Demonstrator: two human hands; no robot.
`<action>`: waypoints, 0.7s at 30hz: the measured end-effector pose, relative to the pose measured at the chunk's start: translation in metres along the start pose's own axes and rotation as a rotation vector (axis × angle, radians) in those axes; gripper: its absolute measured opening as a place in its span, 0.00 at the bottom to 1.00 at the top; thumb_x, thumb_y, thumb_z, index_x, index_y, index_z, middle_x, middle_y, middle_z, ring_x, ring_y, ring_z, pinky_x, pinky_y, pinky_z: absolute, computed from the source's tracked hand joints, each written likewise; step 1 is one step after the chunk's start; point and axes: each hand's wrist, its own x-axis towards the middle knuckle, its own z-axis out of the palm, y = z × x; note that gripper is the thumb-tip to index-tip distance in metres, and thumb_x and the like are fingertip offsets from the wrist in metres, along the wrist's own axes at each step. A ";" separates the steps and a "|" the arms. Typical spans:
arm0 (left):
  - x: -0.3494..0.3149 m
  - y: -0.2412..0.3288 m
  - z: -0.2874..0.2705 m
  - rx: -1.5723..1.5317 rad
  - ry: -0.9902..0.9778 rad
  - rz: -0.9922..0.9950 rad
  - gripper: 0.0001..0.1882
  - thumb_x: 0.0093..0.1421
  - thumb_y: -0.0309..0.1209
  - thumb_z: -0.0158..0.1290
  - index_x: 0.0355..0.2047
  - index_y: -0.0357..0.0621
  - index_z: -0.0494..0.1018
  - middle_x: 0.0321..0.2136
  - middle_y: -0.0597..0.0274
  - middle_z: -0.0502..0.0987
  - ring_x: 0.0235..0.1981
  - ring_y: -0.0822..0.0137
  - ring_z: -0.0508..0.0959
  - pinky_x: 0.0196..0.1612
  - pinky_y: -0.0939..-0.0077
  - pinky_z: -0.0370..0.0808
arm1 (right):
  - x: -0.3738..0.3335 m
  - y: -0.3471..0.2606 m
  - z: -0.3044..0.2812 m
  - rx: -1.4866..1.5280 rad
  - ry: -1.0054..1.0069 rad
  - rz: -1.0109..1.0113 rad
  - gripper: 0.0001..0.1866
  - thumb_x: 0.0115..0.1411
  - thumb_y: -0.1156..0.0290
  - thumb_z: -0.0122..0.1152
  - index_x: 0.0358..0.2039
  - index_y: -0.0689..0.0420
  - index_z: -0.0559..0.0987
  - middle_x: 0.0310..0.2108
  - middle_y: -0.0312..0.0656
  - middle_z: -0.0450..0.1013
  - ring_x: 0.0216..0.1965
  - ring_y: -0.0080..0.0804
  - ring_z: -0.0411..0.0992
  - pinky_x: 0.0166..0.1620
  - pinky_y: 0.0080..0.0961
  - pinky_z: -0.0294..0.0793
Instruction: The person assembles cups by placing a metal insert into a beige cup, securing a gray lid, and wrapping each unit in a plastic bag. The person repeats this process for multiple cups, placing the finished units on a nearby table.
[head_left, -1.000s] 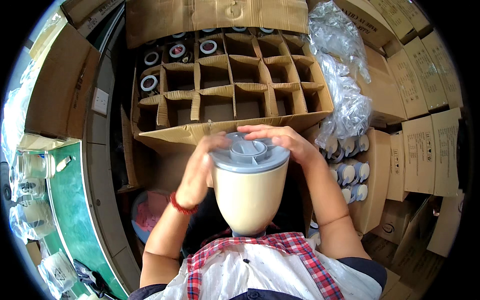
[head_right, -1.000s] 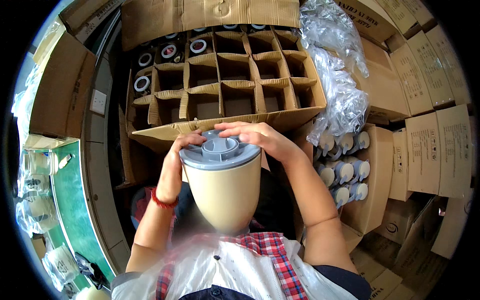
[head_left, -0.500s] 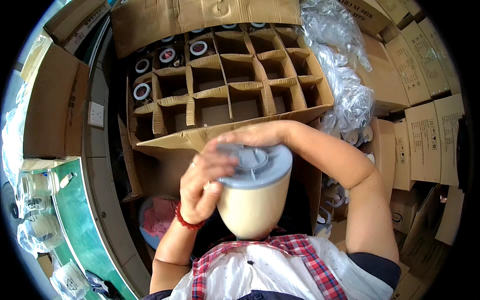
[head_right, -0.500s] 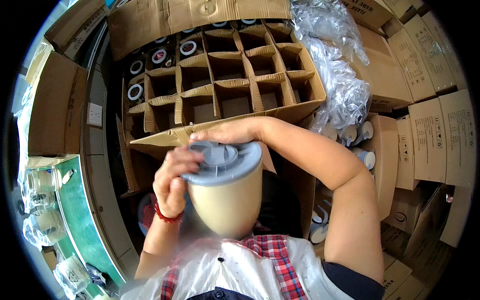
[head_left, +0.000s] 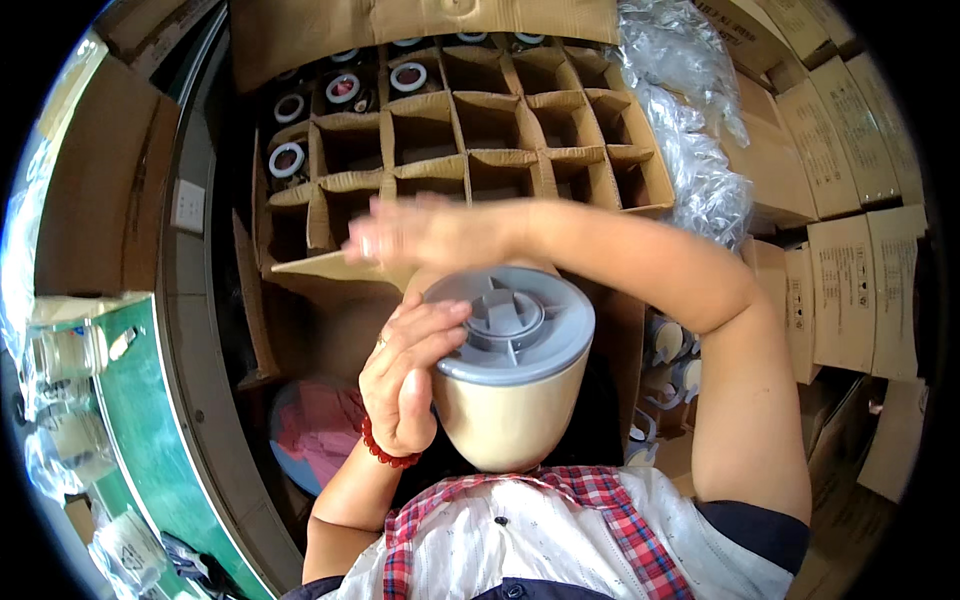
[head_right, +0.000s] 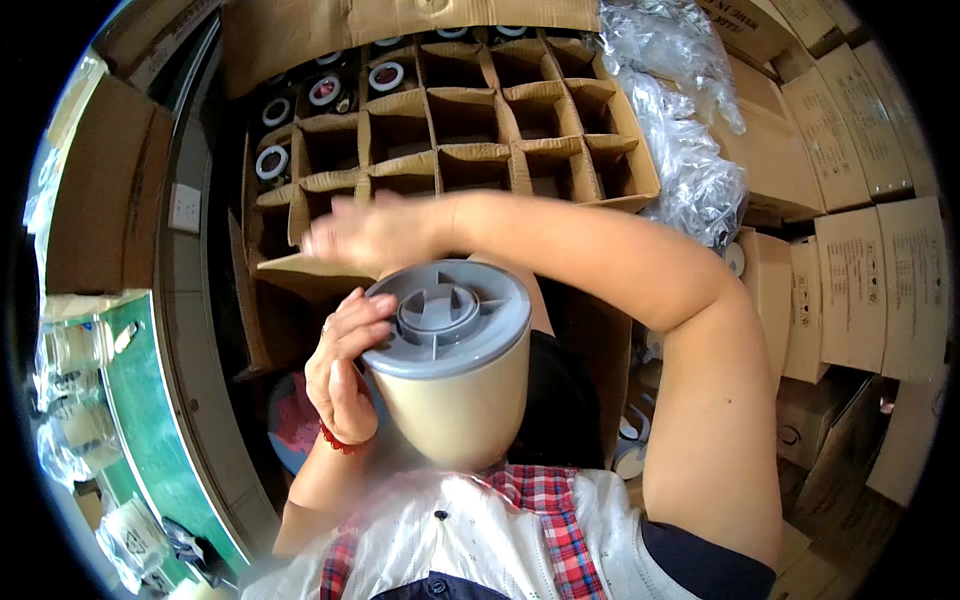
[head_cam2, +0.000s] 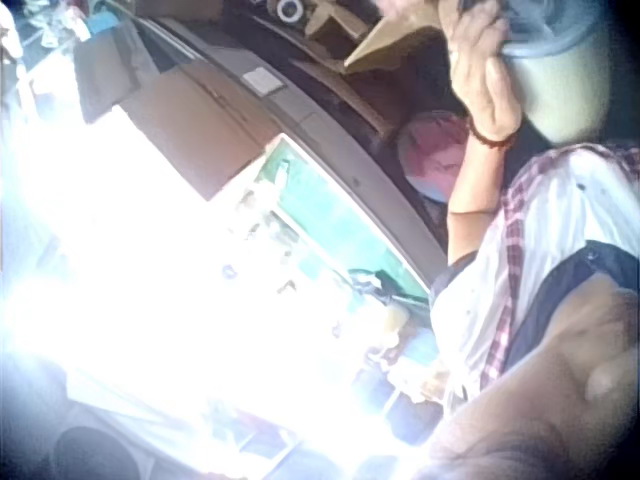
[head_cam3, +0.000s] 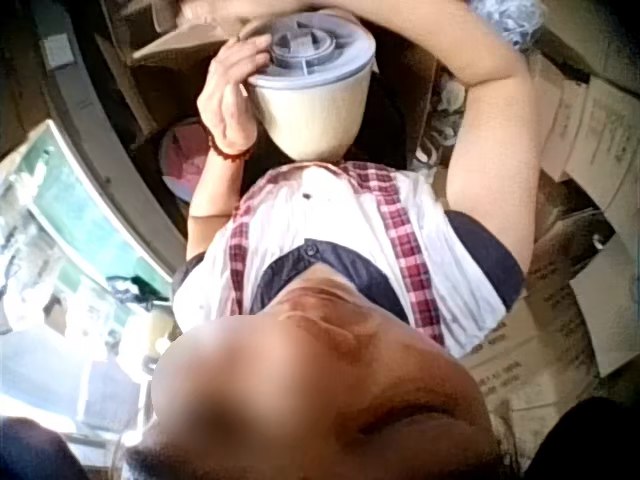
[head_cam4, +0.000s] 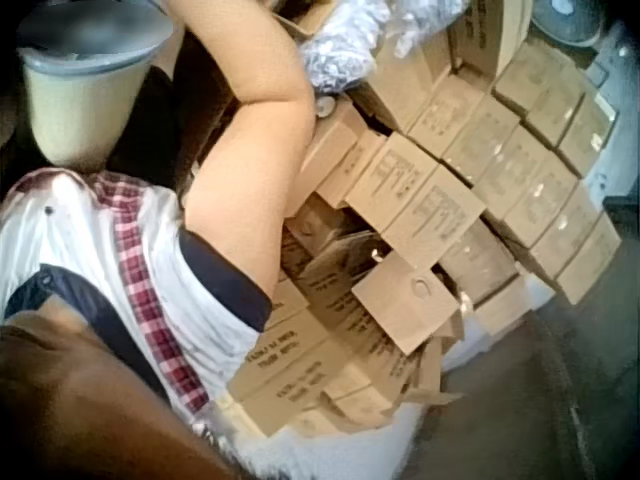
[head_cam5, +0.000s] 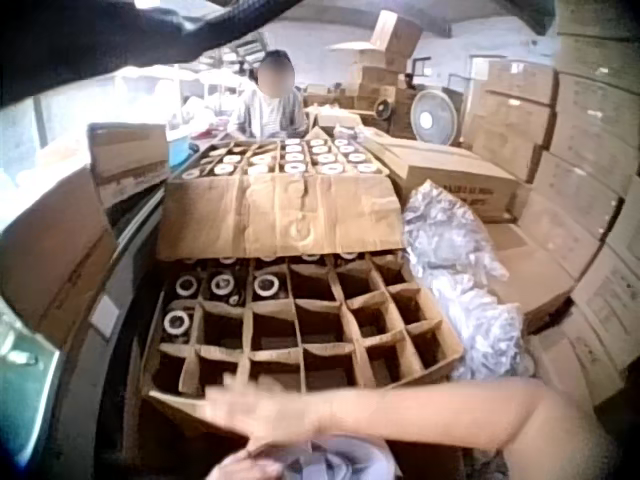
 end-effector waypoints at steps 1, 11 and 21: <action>0.000 0.004 0.001 0.115 -0.017 -0.001 0.17 0.63 0.30 0.39 0.42 0.33 0.76 0.45 0.46 0.78 0.49 0.49 0.76 0.61 0.50 0.62 | 0.005 0.006 -0.018 0.212 0.120 -0.098 0.35 0.70 0.42 0.24 0.61 0.54 0.69 0.69 0.43 0.52 0.71 0.40 0.46 0.70 0.44 0.41; 0.019 0.063 0.048 0.443 -0.146 0.275 0.19 0.50 0.29 0.57 0.45 0.40 0.76 0.50 0.57 0.76 0.49 0.62 0.75 0.55 0.62 0.69 | -0.009 -0.027 0.009 0.143 -0.121 0.127 0.31 0.71 0.47 0.29 0.60 0.52 0.71 0.66 0.49 0.57 0.70 0.43 0.49 0.70 0.39 0.41; 0.012 0.063 0.059 0.553 -0.171 0.254 0.22 0.51 0.31 0.50 0.46 0.34 0.74 0.53 0.52 0.73 0.50 0.59 0.72 0.53 0.65 0.67 | 0.012 -0.048 0.016 0.064 -0.341 0.116 0.31 0.72 0.48 0.25 0.64 0.51 0.66 0.68 0.45 0.56 0.71 0.40 0.46 0.71 0.38 0.38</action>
